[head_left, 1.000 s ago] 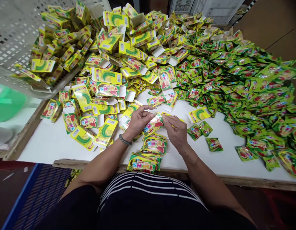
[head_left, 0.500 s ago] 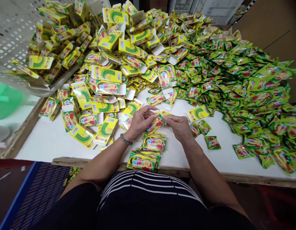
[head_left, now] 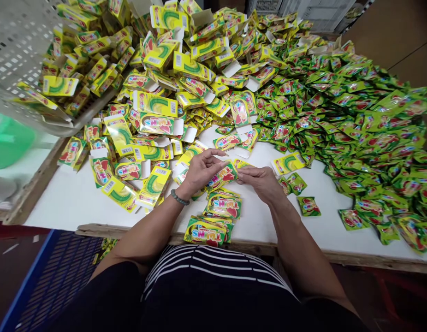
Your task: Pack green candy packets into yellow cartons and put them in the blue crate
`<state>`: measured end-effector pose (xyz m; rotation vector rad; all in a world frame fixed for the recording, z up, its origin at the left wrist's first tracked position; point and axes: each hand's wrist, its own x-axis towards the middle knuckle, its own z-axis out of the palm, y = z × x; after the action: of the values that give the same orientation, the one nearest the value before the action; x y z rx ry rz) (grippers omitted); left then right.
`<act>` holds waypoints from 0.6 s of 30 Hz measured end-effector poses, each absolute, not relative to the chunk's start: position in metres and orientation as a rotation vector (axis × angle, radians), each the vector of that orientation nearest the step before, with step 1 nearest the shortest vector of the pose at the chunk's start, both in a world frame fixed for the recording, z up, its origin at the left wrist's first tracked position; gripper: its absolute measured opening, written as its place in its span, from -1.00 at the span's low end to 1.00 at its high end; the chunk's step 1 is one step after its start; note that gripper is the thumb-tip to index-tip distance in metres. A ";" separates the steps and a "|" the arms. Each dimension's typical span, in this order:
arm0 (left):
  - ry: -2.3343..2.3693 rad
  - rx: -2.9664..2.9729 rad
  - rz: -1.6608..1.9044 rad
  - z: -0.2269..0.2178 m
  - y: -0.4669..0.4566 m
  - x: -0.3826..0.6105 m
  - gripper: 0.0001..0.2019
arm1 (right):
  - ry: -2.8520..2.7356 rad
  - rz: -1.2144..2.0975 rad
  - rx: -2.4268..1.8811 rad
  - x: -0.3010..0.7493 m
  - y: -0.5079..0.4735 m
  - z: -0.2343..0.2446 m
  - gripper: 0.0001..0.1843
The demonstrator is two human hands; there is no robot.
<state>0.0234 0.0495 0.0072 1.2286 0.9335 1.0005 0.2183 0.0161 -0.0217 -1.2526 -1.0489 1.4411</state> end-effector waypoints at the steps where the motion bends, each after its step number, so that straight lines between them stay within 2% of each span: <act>1: 0.943 1.247 1.013 0.007 0.049 0.024 -0.62 | -1.061 1.434 -1.252 0.218 0.016 -0.022 -0.74; 6: 0.958 1.201 1.071 0.007 0.049 0.026 -0.63 | -1.227 1.292 -1.178 0.206 0.011 -0.021 -0.67; 12: 0.973 1.133 1.001 0.010 0.052 0.020 -0.55 | -1.568 0.757 -1.306 0.184 0.004 -0.019 -0.65; 18: 0.973 1.044 0.892 0.014 0.052 0.021 -0.47 | -1.580 0.846 -1.303 0.184 0.008 -0.021 -0.51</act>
<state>0.0213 0.0520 0.0145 1.0443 0.9733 0.8919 0.1837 0.0077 -0.0209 -1.3027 -1.5800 0.8462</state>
